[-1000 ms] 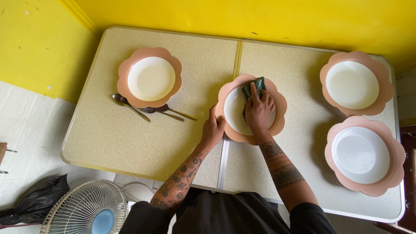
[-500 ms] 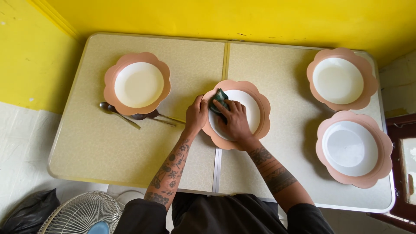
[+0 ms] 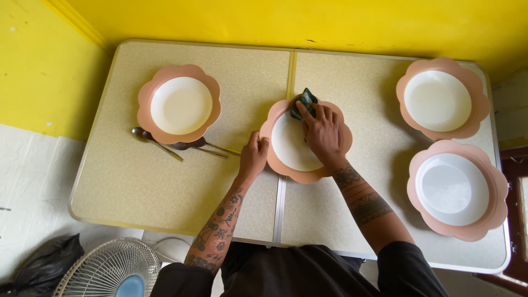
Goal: The recorder is wiping down several plates on a table using a cloth.
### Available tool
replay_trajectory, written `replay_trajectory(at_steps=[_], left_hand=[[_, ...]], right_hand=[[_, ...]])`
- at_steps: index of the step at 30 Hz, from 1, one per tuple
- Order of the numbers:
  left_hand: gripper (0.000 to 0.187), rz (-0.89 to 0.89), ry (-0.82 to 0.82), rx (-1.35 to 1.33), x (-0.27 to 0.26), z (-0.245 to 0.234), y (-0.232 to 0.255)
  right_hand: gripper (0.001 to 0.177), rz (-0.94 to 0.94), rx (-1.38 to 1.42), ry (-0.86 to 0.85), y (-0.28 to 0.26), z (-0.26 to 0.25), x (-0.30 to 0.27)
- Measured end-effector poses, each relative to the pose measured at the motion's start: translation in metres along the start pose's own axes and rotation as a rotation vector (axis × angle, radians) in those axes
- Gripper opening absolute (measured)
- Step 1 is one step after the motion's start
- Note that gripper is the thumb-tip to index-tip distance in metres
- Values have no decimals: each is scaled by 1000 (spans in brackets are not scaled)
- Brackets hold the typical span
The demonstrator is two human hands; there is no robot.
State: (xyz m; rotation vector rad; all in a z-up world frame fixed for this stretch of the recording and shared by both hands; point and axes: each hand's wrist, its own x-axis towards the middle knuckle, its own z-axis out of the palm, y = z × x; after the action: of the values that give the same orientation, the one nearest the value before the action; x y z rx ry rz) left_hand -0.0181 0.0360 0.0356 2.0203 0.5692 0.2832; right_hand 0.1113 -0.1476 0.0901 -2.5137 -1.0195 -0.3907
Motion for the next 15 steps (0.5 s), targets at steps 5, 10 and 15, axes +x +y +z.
replay_trajectory(at_steps=[5,10,15], left_hand=[[28,102,36,25,-16,20,-13],[24,127,98,110,-15,25,-27],[58,167,123,-91,-18,11,-14]], right_hand=[[54,150,157,-104,-30,15,5],[23,-348,139,18,-59,11,-14],[45,-65,387,-125,-59,12,-7]])
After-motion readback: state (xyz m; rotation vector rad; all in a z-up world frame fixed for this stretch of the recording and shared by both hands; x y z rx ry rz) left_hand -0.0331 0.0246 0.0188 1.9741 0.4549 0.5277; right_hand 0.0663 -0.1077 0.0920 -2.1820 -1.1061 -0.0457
